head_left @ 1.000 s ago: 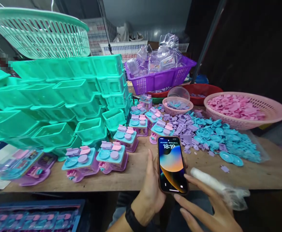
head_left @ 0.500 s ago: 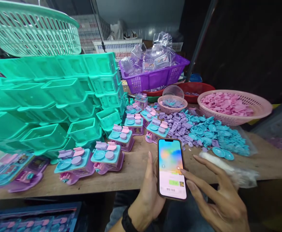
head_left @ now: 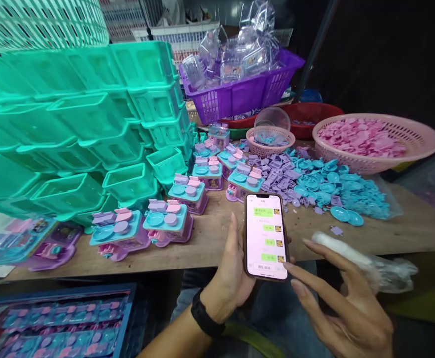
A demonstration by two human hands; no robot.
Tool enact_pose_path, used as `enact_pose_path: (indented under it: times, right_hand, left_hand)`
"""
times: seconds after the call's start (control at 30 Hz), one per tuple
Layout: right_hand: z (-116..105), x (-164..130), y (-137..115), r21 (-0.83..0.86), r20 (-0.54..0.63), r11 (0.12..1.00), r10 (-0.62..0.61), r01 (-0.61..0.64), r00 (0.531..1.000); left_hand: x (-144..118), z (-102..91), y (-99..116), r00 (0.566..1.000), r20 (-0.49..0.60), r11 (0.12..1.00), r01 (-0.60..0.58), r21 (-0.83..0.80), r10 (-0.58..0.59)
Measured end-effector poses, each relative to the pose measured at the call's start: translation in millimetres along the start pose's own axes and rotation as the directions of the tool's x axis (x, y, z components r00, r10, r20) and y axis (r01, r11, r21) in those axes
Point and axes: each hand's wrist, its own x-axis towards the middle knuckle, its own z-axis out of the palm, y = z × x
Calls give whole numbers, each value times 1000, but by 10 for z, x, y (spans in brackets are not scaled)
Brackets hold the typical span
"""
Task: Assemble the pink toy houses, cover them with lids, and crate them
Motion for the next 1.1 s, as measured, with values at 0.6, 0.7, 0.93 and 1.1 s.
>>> enact_pose_path:
  times: [0.6,0.7,0.93,1.1]
  right_hand:
    - [60,-66,-89,32,73,996,-83,81,994]
    - [67,-67,-91,27,86,994,-109,107,990]
    - [100,-83,-77,-77,102,990,-112,120,989]
    - [66,-44,-74,-154,132,973,-150,170,980]
  left_hand:
    - [-40,31,-8,1000,-8,1000,-17,7,17]
    - [-46,47,-6,1000,-26,1000,3,5,-3]
    - [-84,84,12,999,45,1000,11,-5,-10]
    - [-111,156,44,999,45,1000,-9,-27,10]
